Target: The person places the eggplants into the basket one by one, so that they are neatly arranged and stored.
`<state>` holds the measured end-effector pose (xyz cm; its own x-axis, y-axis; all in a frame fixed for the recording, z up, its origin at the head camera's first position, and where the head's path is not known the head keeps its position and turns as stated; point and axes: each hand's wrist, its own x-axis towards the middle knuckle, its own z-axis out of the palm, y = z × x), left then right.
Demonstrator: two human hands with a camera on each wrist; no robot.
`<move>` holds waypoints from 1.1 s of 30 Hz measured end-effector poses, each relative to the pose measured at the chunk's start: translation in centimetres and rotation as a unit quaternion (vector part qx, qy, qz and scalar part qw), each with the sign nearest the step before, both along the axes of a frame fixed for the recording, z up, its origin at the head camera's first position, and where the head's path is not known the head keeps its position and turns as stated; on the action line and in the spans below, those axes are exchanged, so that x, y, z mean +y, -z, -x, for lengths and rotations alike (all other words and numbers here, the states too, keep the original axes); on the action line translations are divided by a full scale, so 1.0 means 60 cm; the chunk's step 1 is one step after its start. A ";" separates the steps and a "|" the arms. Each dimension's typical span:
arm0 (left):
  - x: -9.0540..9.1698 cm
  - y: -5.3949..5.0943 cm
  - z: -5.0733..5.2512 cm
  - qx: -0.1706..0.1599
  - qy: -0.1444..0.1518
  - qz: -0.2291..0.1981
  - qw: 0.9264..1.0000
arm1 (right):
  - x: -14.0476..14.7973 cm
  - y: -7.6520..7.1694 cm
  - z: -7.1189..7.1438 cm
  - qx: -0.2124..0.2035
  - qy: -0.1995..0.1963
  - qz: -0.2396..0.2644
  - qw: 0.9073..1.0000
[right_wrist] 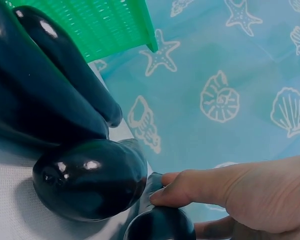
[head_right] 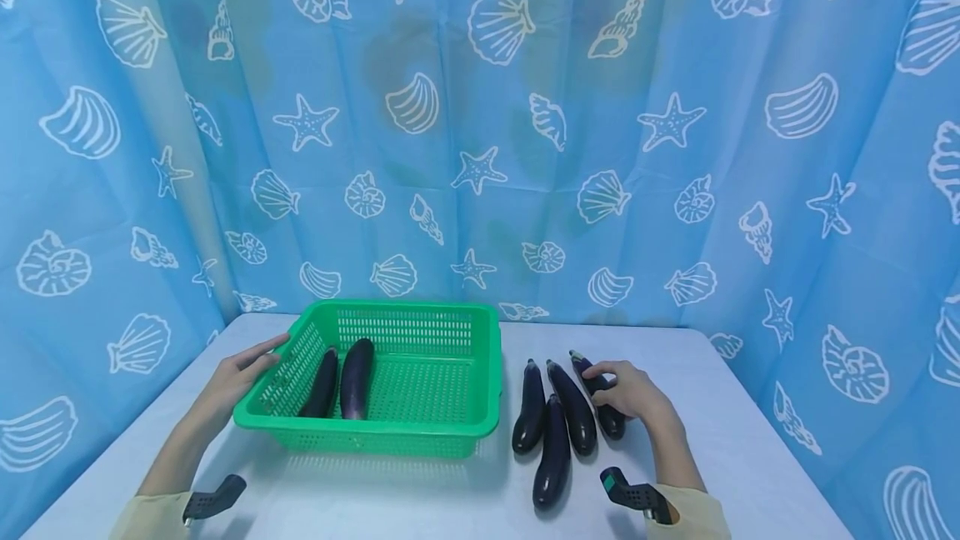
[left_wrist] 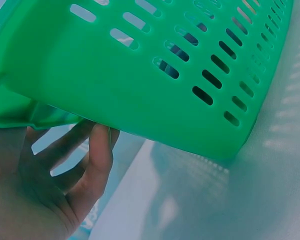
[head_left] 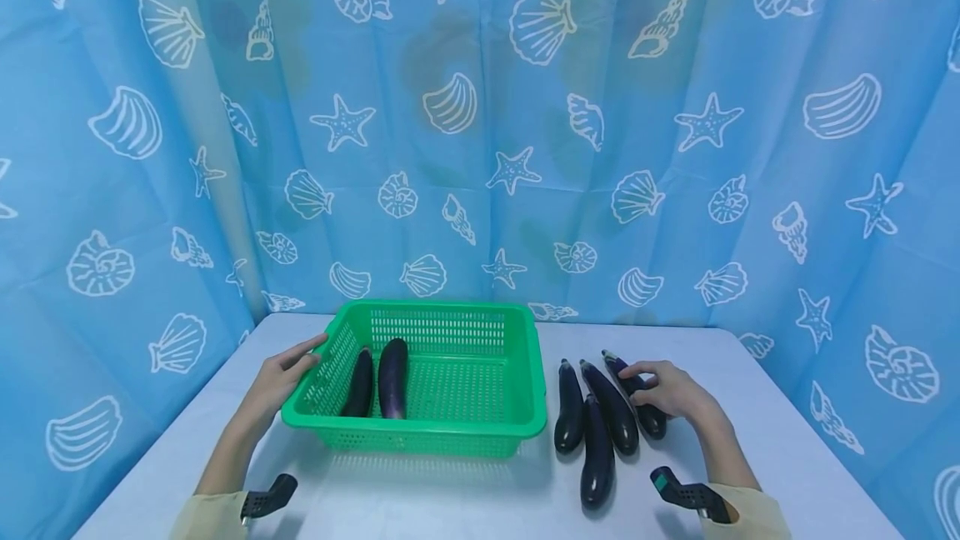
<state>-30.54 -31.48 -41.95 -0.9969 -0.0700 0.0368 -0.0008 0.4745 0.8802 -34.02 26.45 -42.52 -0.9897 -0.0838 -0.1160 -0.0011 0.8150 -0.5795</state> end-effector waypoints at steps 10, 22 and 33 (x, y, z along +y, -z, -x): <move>-0.013 -0.006 -0.013 -0.002 -0.001 0.014 1.000 | -0.015 -0.002 0.005 0.006 -0.004 0.000 1.000; -0.003 -0.003 -0.001 -0.009 -0.010 0.007 1.000 | -0.010 -0.021 0.001 0.013 -0.016 -0.011 1.000; 0.001 -0.001 0.001 -0.012 -0.008 0.007 1.000 | -0.012 -0.037 -0.014 0.021 -0.009 -0.019 1.000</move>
<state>-30.61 -31.40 -41.89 -0.9962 -0.0854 0.0148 -0.0287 0.4862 0.8734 -33.17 25.72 -40.30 -0.9922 -0.0975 -0.0778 -0.0392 0.8360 -0.5473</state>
